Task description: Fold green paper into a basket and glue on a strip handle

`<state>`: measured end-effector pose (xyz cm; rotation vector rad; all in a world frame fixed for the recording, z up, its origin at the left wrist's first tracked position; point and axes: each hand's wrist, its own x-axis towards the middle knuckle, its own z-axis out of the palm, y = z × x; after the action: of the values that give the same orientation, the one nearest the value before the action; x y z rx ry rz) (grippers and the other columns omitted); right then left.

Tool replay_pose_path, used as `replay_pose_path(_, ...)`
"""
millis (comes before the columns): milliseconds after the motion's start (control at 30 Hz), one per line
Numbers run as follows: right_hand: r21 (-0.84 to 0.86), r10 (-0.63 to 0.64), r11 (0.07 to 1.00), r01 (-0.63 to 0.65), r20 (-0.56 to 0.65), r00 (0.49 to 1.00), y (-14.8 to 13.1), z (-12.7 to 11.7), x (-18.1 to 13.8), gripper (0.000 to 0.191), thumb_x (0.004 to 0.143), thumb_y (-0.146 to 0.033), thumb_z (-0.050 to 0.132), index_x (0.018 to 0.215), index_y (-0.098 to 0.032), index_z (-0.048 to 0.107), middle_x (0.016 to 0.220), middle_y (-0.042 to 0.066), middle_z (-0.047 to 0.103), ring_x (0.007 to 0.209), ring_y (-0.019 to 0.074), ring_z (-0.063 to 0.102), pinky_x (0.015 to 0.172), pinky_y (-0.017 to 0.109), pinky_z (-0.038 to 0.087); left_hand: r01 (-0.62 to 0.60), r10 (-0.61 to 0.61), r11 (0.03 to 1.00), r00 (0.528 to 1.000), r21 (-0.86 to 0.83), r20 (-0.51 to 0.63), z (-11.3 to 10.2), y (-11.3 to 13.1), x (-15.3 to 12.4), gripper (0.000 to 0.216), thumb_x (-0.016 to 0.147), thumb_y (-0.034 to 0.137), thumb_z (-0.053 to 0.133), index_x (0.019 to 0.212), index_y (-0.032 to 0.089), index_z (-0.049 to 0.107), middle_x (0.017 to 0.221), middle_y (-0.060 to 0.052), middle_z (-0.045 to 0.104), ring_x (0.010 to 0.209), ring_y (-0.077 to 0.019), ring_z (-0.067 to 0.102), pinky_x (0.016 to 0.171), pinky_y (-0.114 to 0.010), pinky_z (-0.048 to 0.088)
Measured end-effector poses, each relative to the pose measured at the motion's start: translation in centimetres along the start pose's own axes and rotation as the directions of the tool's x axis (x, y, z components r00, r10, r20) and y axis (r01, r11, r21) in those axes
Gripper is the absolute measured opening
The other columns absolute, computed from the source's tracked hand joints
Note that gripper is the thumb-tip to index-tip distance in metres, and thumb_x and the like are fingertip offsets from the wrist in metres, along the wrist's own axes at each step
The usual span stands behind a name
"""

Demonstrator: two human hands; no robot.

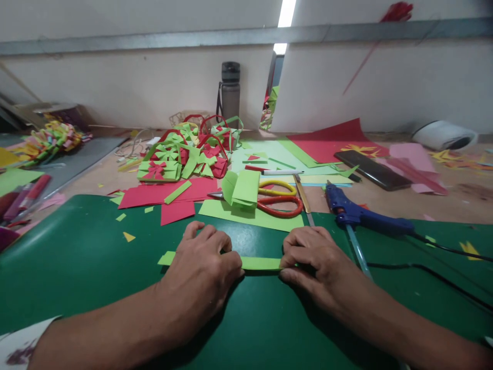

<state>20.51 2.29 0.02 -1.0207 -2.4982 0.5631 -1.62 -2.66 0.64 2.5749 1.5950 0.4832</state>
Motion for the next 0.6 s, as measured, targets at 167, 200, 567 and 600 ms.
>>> replay_pose_path(167, -0.053, 0.026, 0.998, -0.023, 0.047, 0.999, 0.1, -0.4, -0.1, 0.024, 0.087, -0.021, 0.054, 0.063, -0.020, 0.057, 0.074, -0.001, 0.054, 0.074, 0.0150, 0.048, 0.072, 0.034, 0.031, 0.086, -0.085, 0.994, 0.996, -0.060, 0.014, 0.4, -0.2, 0.3, 0.025, 0.087, 0.027, 0.049, 0.066, 0.019, 0.061, 0.071, -0.003, 0.056, 0.070, -0.0187, 0.044, 0.066, -0.036, 0.027)
replay_pose_path(200, -0.068, 0.029, 0.997, -0.026, 0.053, 0.998, 0.0, -0.5, -0.2, 0.028, 0.089, -0.023, 0.050, 0.062, -0.020, 0.056, 0.073, -0.001, 0.054, 0.074, 0.0150, 0.047, 0.072, 0.034, 0.031, 0.094, -0.093, 0.994, 0.995, -0.056, 0.022, 0.4, -0.3, 0.4, 0.026, 0.087, 0.027, 0.049, 0.066, 0.019, 0.061, 0.070, -0.003, 0.056, 0.070, -0.0187, 0.044, 0.066, -0.036, 0.027)
replay_pose_path(567, -0.198, 0.039, 0.979, -0.048, -0.051, 0.998, -0.1, 0.2, 0.0, 0.026, 0.083, -0.019, 0.052, 0.057, -0.018, 0.054, 0.070, 0.001, 0.054, 0.072, 0.0164, 0.047, 0.077, 0.037, 0.030, 0.118, -0.129, 0.988, 0.985, 0.097, 0.111, -0.1, 0.4, 1.3, 0.027, 0.087, 0.026, 0.047, 0.066, 0.016, 0.061, 0.070, -0.006, 0.058, 0.070, -0.0199, 0.047, 0.068, -0.037, 0.029)
replay_pose_path(600, -0.202, 0.044, 0.978, -0.053, -0.049, 0.998, -0.1, 0.2, 0.1, 0.025, 0.083, -0.019, 0.052, 0.058, -0.018, 0.054, 0.071, 0.002, 0.054, 0.072, 0.0166, 0.047, 0.077, 0.037, 0.030, 0.123, -0.137, 0.986, 0.982, 0.112, 0.128, -0.2, 0.5, 1.4, 0.027, 0.087, 0.026, 0.047, 0.066, 0.016, 0.061, 0.070, -0.006, 0.059, 0.070, -0.0199, 0.047, 0.068, -0.037, 0.029)
